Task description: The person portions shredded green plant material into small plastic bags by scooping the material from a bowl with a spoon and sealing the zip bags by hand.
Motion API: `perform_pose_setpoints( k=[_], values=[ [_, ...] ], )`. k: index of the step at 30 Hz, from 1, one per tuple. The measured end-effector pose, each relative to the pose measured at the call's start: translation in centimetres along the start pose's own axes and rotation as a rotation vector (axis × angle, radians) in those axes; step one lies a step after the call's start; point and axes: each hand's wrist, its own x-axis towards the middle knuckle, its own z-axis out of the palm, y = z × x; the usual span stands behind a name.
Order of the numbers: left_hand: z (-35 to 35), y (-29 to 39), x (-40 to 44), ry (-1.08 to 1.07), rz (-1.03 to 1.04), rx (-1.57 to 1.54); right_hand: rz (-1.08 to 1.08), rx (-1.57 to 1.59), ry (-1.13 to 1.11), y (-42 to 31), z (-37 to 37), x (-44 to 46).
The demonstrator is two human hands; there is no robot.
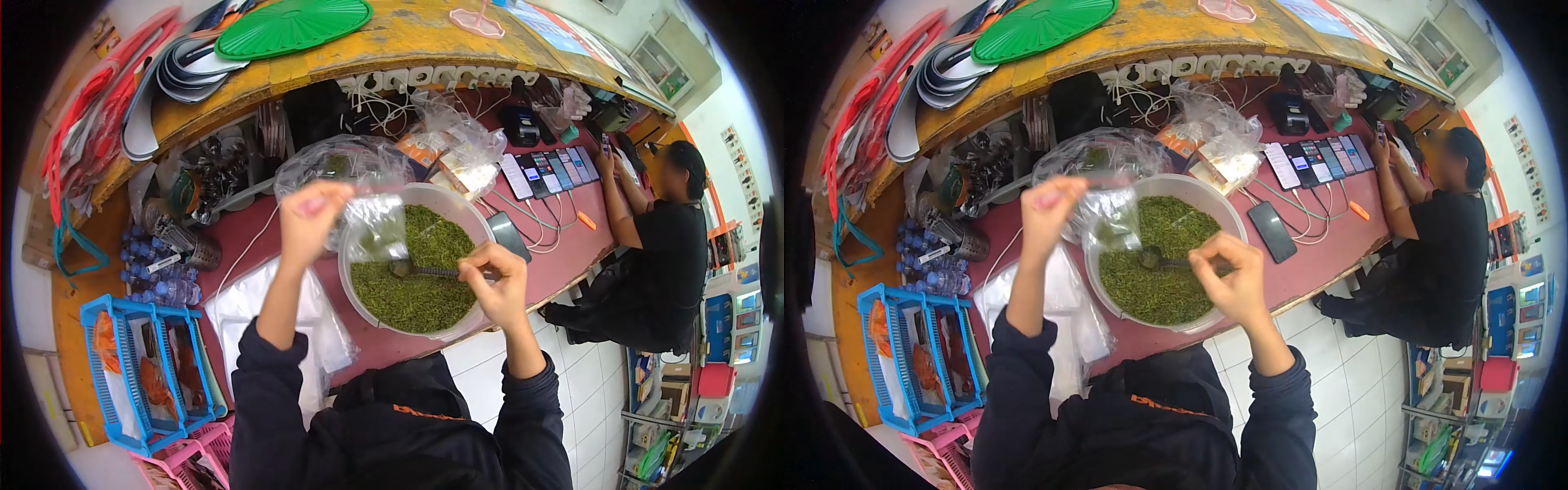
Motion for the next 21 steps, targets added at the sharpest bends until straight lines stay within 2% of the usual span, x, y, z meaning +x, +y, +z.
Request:
perform_pose_setpoints(
  k=[2,3,5,6,8,9,10,12,16,17,19,20,21],
  values=[
    [-1.1,-0.7,2.3,0.083,0.269,0.235,0.058,0.024,0.009,-0.1,0.3,0.3],
    [-1.0,-0.6,2.4,0.069,0.326,0.332,0.068,-0.059,0.006,-0.5,0.7,0.7],
    [0.7,-1.3,1.4,-0.052,0.174,0.148,0.024,-0.179,0.026,-0.6,1.9,1.5],
    [1.9,0.2,0.0,-0.201,-0.077,-0.040,0.023,-0.179,0.029,-1.0,2.6,2.0],
    [3.7,0.5,-2.1,-0.534,-0.263,-0.274,-0.144,-0.289,0.075,-2.0,3.8,2.9],
    [4.7,0.5,-2.9,-0.637,-0.276,-0.352,-0.153,-0.336,0.033,-2.2,4.0,3.0],
    [5.5,0.6,-3.7,-0.653,-0.328,-0.395,-0.151,-0.339,0.035,-1.9,3.9,2.8],
    [5.6,0.2,-4.1,-0.692,-0.351,-0.387,-0.159,-0.306,-0.105,-1.2,3.4,2.5],
    [6.1,0.5,-4.3,-0.690,-0.336,-0.333,-0.265,-0.562,-0.032,-1.4,3.3,2.0],
    [6.2,0.6,-4.4,-0.619,-0.329,-0.402,-0.262,-0.563,-0.033,-1.4,3.1,2.0],
    [5.7,0.4,-4.2,-0.544,-0.322,-0.469,-0.213,-0.652,0.144,-1.3,2.4,2.1],
    [4.7,-0.1,-3.8,-0.404,-0.088,-0.251,-0.214,-0.651,0.143,-1.4,1.9,2.1],
    [4.3,0.2,-3.5,-0.260,0.143,-0.032,-0.123,-0.586,0.140,-1.6,1.2,2.1]
  ],
)
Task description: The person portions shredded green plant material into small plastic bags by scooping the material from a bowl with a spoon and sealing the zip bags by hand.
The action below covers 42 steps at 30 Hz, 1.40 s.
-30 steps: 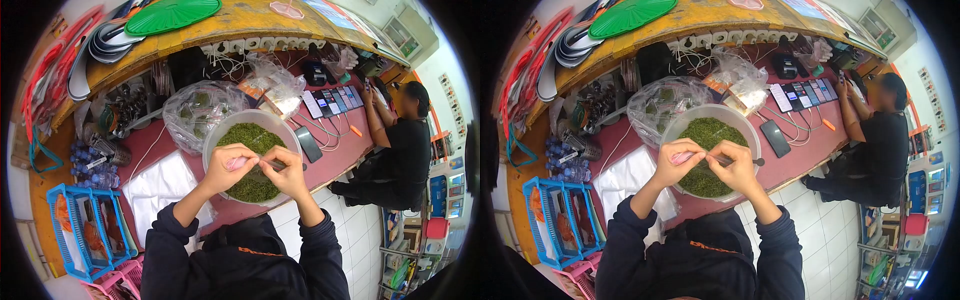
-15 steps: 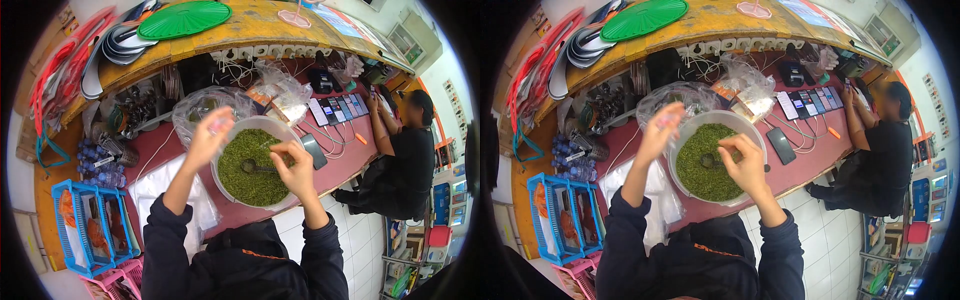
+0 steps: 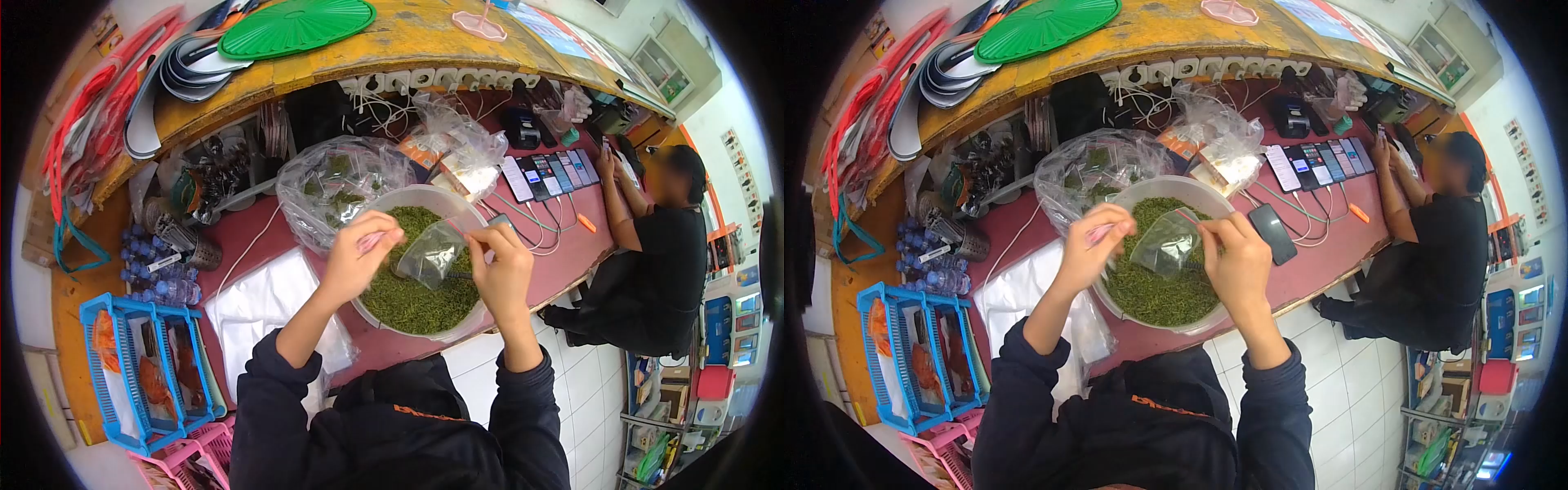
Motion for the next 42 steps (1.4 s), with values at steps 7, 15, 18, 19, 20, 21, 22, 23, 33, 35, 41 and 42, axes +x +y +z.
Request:
perform_pose_setpoints(
  k=[7,15,18,19,20,21,22,23,33,35,41,42],
  values=[
    [2.1,2.0,-1.2,-0.248,0.004,0.134,0.474,0.792,-0.420,-0.3,0.6,-2.0],
    [2.7,2.6,-2.3,-0.189,0.169,0.542,-0.038,0.078,-0.195,0.5,1.0,-2.9],
    [2.1,3.2,-1.6,-0.136,0.167,0.562,0.158,0.188,-0.311,0.4,-0.6,-2.1],
    [1.8,3.8,-1.0,-0.172,0.113,0.528,0.301,0.336,-0.407,0.4,-1.0,-2.1],
    [1.4,3.6,-0.5,-0.193,0.087,0.510,0.316,0.391,-0.505,1.3,-1.3,-2.1],
    [1.0,3.4,0.0,-0.212,0.061,0.491,0.318,0.389,-0.502,1.3,-1.6,-2.0],
    [0.4,2.2,0.3,-0.336,0.064,0.549,0.355,0.478,-0.493,1.1,-1.9,-1.7],
    [-0.1,1.1,0.6,-0.460,0.067,0.607,0.393,0.569,-0.482,1.0,-2.1,-1.6],
    [3.6,0.6,-0.5,-0.234,0.314,0.658,0.121,0.178,-0.311,-1.0,-0.6,-1.2],
    [2.6,0.2,-0.3,-0.160,0.292,0.652,0.099,0.187,-0.234,0.8,0.8,-1.4],
    [-1.0,0.2,-0.1,-0.013,0.198,0.615,-0.059,-0.349,-0.666,5.6,5.4,-4.4],
    [-1.3,0.4,0.0,-0.002,0.161,0.570,-0.101,-0.373,-0.610,4.8,5.7,-4.5]
  ],
)
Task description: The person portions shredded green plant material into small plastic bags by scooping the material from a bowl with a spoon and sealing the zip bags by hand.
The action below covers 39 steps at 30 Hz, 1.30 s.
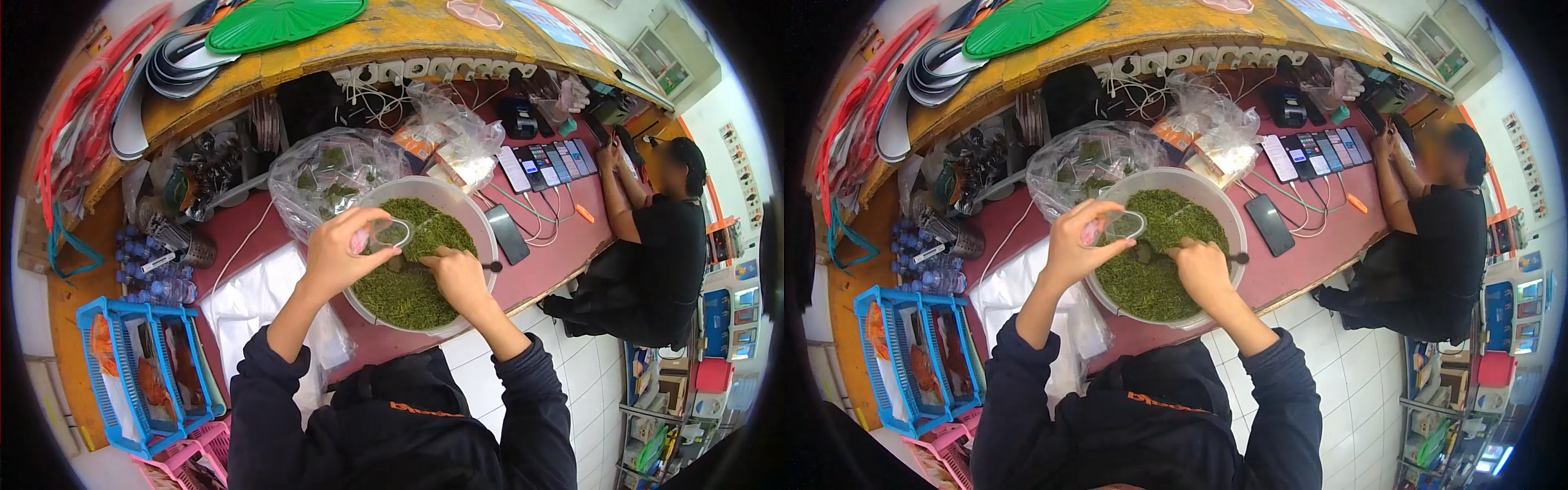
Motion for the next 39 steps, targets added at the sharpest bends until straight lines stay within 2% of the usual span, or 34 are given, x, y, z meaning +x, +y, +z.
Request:
perform_pose_setpoints(
  k=[1,3,8,10,12,14,15,17,19,21,23,26,27,29,31,35,37,39],
  values=[
    [-0.3,-0.1,0.0,0.003,-0.038,-0.043,0.000,0.002,-0.002,-0.6,-0.1,0.2],
    [-0.6,-0.4,-0.2,0.000,-0.067,-0.035,-0.164,-0.146,0.088,-1.6,-0.9,0.6],
    [-1.1,-1.3,-0.6,0.017,-0.130,-0.102,-0.294,-0.048,-0.055,-1.8,-4.1,-0.3],
    [-0.8,-1.4,-0.7,0.031,-0.118,-0.111,-0.213,0.211,-0.127,-1.2,-5.3,-0.5],
    [-0.6,-1.2,-0.7,0.044,-0.101,-0.121,-0.141,0.286,-0.109,-0.1,-5.5,-0.6],
    [-0.7,-0.9,-0.7,-0.001,-0.205,-0.172,-0.017,0.416,-0.031,1.0,-5.7,-0.7],
    [-0.7,-1.0,-0.7,0.000,-0.208,-0.170,-0.020,0.418,-0.033,1.2,-6.0,-0.9],
    [-0.4,-1.1,-0.6,0.000,-0.186,-0.175,0.178,0.344,-0.010,1.3,-7.1,-1.3],
    [0.0,-0.9,-0.4,-0.007,-0.189,-0.162,0.182,0.265,0.059,1.7,-7.6,-1.7],
    [0.3,-0.8,-0.4,-0.006,-0.197,-0.144,0.230,0.406,0.024,1.8,-8.8,-1.9],
    [0.7,-0.6,-0.6,-0.112,-0.266,-0.030,0.202,0.404,0.070,1.8,-9.5,-2.2],
    [2.1,-0.4,-0.8,-0.142,-0.229,0.012,0.233,0.294,0.328,0.9,-11.1,-2.4],
    [2.4,0.0,-0.7,-0.163,-0.211,0.036,0.234,0.293,0.329,0.5,-10.9,-2.4],
    [3.1,1.0,-0.2,-0.150,-0.201,0.006,0.013,0.027,0.655,-0.4,-10.4,-2.0],
    [3.3,1.5,0.0,-0.130,-0.154,0.000,-0.016,-0.040,0.664,-0.8,-9.5,-2.1],
    [3.3,1.5,0.1,-0.133,-0.187,0.024,-0.088,-0.164,0.718,-1.3,-9.5,-2.1],
    [2.8,1.7,0.1,-0.151,-0.245,0.074,-0.021,-0.159,0.807,-0.8,-10.2,-2.2],
    [2.7,1.7,-0.2,-0.098,-0.229,0.115,0.044,-0.136,0.758,-0.5,-11.5,-2.6]
  ],
)
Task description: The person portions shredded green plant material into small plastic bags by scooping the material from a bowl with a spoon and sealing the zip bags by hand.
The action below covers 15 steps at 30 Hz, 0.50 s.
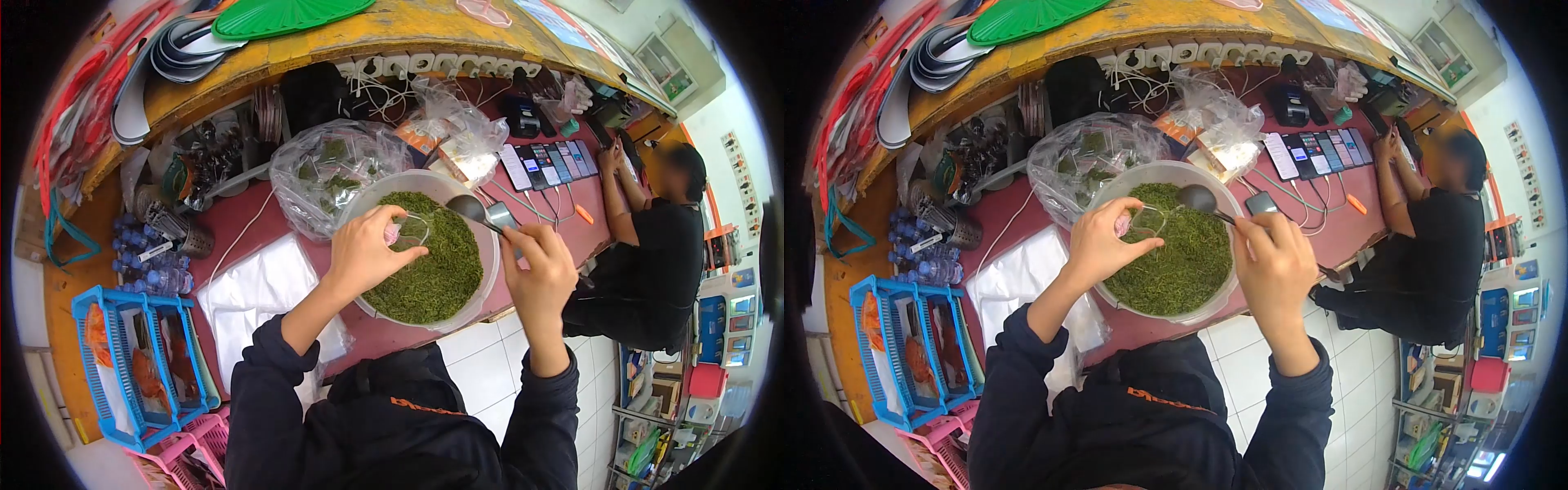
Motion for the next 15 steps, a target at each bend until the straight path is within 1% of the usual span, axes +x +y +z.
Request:
perform_pose_setpoints(
  k=[1,2,3,4,5,6,8,9,10,11,12,14,15],
  values=[
    [0.0,0.0,-0.2,0.056,0.017,0.036,0.043,0.049,-0.146,0.3,-0.5,0.2],
    [0.3,0.0,-0.4,0.054,0.017,0.035,0.088,0.095,-0.291,0.4,-0.8,0.4],
    [0.8,0.1,-0.6,0.110,0.034,0.063,0.139,0.230,-0.370,-0.3,-0.6,0.8],
    [1.2,0.3,-0.9,0.164,0.052,0.089,0.096,0.356,-0.376,-1.0,0.6,0.9],
    [1.5,0.8,-1.2,0.162,0.058,0.085,0.107,0.498,-0.428,-2.0,2.0,0.8],
    [1.8,1.2,-1.5,0.151,0.075,0.108,0.040,0.528,-0.442,-2.2,4.2,0.1],
    [1.1,1.4,-1.2,0.148,0.094,0.137,-0.034,0.485,-0.387,-1.7,6.8,-1.1],
    [-0.2,1.1,-0.8,0.094,0.100,0.083,-0.042,0.490,-0.387,-1.5,6.5,-0.8],
    [-1.2,0.4,-0.6,0.033,0.101,0.029,-0.040,0.546,-0.438,-1.3,5.7,-0.5],
    [-1.6,-0.9,-0.1,0.009,0.195,-0.107,-0.032,0.601,-0.490,-1.3,5.2,-0.6],
    [-1.4,-2.3,0.3,0.006,0.194,-0.106,-0.029,0.604,-0.490,-1.4,5.0,-0.6],
    [-0.7,-4.2,1.1,-0.260,0.262,-0.520,-0.019,0.715,-0.479,-1.2,4.6,-0.4],
    [-0.7,-3.4,1.0,-0.229,0.195,-0.602,-0.027,0.756,-0.458,-0.7,4.6,-0.3]
  ],
)
